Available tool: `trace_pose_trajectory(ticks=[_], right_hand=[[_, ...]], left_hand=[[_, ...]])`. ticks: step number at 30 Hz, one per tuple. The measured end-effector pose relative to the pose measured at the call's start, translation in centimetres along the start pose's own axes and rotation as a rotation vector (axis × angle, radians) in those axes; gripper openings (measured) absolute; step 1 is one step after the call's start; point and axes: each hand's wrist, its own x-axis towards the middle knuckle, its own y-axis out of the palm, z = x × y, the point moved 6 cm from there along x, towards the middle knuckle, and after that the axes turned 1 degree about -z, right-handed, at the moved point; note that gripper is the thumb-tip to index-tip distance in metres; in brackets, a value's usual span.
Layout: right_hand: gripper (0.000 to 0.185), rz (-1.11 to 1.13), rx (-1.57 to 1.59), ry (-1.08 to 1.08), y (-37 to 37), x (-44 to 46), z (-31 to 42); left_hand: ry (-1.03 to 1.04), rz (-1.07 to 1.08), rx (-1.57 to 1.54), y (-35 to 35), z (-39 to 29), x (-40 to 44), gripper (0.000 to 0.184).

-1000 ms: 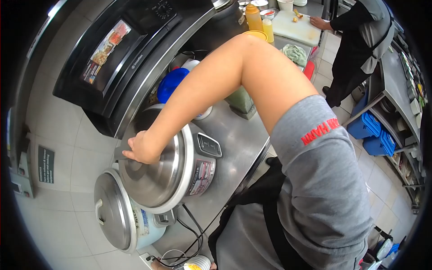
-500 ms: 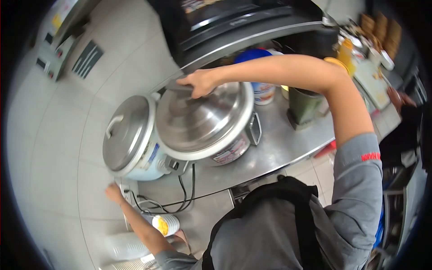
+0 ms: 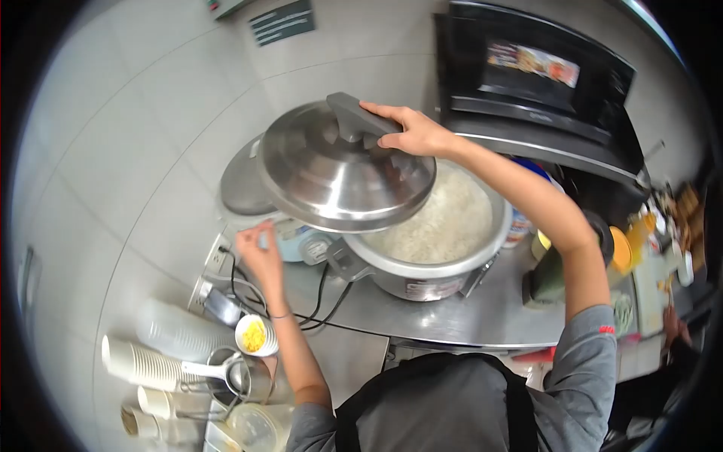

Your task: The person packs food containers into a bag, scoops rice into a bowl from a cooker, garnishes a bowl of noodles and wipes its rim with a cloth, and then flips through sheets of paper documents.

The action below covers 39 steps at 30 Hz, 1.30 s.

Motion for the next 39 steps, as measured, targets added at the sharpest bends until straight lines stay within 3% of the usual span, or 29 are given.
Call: trace_pose_trajectory(ticks=[3, 11, 14, 17, 19, 21, 23, 29, 33, 35, 39], right_hand=[[0.07, 0.01, -0.144, 0.105, 4.1, 3.8, -0.1], [0.071, 0.13, -0.133, 0.066, 12.4, 11.6, -5.3], [0.07, 0.134, -0.121, 0.021, 14.2, 12.9, -7.1], [0.07, 0.15, -0.101, -0.03, 14.3, 13.9, -7.4], [0.073, 0.282, -0.104, 0.061, 14.0, 14.0, -6.9], [0.076, 0.352, -0.124, 0.047, 14.1, 14.4, -7.0], [0.078, 0.307, -0.338, -0.008, 14.2, 14.1, -6.7], [0.083, 0.336, -0.389, -0.057, 15.0, 13.7, -7.9], [0.083, 0.381, -0.368, -0.034, 14.9, 13.7, -7.8], [0.086, 0.362, -0.294, -0.159, 14.6, 14.6, -8.1], [0.088, 0.407, -0.198, 0.009, 15.4, 15.9, -9.5]], left_hand=[[-0.074, 0.136, -0.03, 0.0, -3.4, -3.6, 0.014], [-0.3, 0.244, 0.048, -0.9, 1.0, -13.9, 0.015], [-0.545, 0.378, -0.039, -0.7, 3.1, -15.9, 0.014], [-0.561, 0.366, -0.114, 1.0, 5.4, -15.9, 0.016], [-0.505, 0.293, -0.163, 3.7, 7.2, -15.8, 0.032], [-0.645, 0.213, -0.184, 6.9, 10.4, -15.3, 0.054], [-0.9, 0.066, -0.39, 9.3, 14.3, -14.0, 0.068], [-1.033, -0.214, -0.36, 13.3, 17.8, -11.2, 0.075], [-1.041, -0.218, -0.387, 12.9, 17.0, -11.2, 0.076], [-0.991, -0.212, -0.396, 13.1, 17.5, -11.1, 0.078], [-0.99, -0.119, -0.366, 11.8, 18.4, -11.6, 0.079]])
